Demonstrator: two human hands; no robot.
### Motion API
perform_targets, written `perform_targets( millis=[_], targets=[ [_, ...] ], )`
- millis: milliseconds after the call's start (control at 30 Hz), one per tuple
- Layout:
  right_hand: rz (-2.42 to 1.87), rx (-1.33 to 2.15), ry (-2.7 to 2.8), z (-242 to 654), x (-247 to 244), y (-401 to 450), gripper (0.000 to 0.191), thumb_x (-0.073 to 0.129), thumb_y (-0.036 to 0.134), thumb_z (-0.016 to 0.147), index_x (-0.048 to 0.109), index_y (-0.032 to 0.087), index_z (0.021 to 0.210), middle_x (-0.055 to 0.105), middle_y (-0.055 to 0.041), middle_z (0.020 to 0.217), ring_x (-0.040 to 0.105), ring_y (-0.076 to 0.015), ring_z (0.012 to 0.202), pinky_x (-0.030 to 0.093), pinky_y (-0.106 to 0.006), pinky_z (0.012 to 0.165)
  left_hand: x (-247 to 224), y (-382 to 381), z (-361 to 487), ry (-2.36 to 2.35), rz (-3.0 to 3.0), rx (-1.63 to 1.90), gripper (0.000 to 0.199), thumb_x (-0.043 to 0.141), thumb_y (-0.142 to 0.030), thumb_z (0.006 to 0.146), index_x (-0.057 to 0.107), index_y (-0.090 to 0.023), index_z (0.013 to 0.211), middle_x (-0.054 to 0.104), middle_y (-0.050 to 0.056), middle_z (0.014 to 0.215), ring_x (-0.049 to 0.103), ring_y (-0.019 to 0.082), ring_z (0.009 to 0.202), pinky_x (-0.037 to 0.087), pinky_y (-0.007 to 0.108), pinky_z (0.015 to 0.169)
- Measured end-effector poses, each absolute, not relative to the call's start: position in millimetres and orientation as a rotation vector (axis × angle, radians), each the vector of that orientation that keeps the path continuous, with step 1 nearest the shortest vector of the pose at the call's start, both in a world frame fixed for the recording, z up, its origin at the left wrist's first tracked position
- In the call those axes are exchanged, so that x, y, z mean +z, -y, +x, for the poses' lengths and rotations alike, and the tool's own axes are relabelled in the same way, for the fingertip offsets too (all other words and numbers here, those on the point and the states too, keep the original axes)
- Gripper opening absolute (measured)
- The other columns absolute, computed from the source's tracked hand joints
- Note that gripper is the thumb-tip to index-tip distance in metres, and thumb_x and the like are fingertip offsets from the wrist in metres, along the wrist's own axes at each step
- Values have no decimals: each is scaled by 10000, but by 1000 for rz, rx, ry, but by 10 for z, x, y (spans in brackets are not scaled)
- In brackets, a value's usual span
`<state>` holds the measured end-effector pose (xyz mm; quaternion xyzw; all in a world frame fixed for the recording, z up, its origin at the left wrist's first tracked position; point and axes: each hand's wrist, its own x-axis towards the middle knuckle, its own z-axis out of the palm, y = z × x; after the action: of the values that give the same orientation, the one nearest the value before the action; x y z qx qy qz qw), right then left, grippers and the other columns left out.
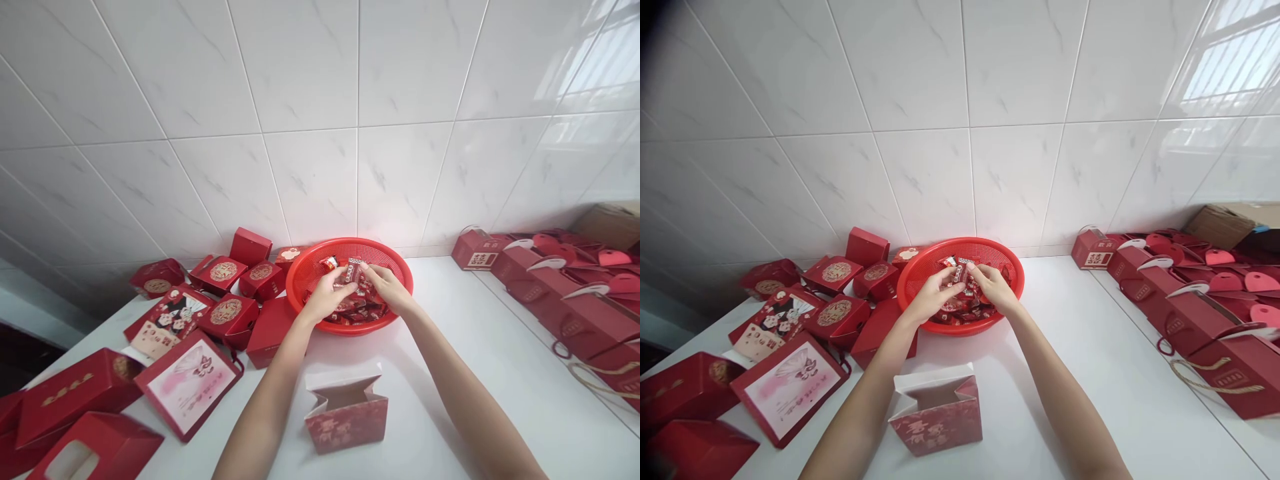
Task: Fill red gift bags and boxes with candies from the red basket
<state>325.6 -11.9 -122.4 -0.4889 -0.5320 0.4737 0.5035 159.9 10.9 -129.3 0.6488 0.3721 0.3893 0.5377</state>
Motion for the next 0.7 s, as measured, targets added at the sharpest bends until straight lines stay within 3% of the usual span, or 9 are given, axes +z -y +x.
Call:
perform_targets(
  millis=[167,267,400,533,700],
  targets=[
    [-1193,1304,1014,3276,-1157,121,344,637,541,832,706,206,866,659,-46,848,508,-115,555,381,-239,448,-1316,-158,1518,-928,1367,987,627,768,-281,775,541,-141,1343,628,153,1238,639,288,1059,617,398,767],
    [-1169,1383,917,3293,-1131,117,264,630,446,851,714,197,870,664,-58,886,459,-79,500,342,-212,396,-1352,-196,1479,-931,1348,1011,650,761,-253,781,522,-154,1378,607,156,1291,613,307,1134,605,424,833],
    [-1083,1464,931,3303,-1135,134,181,701,350,781,711,203,886,656,-37,915,521,-73,541,385,-186,400,-1412,-262,1432,-845,1392,1041,606,782,-275,766,585,-168,1329,636,142,1281,595,317,1189,550,448,951],
    [-1012,1531,1014,3295,-1146,166,359,820,249,632,676,206,958,655,-9,833,570,-89,571,445,-187,427,-1420,-290,1386,-811,1407,1075,617,800,-304,748,606,-182,1320,654,137,1267,610,310,1172,538,452,965],
    [-983,1504,1058,3305,-1146,173,445,823,187,573,645,211,981,667,-9,831,630,-140,714,548,-224,502,-1308,-234,1345,-814,1386,1021,683,788,-321,761,546,-165,1380,705,141,1141,684,290,1010,590,434,842]
  ],
)
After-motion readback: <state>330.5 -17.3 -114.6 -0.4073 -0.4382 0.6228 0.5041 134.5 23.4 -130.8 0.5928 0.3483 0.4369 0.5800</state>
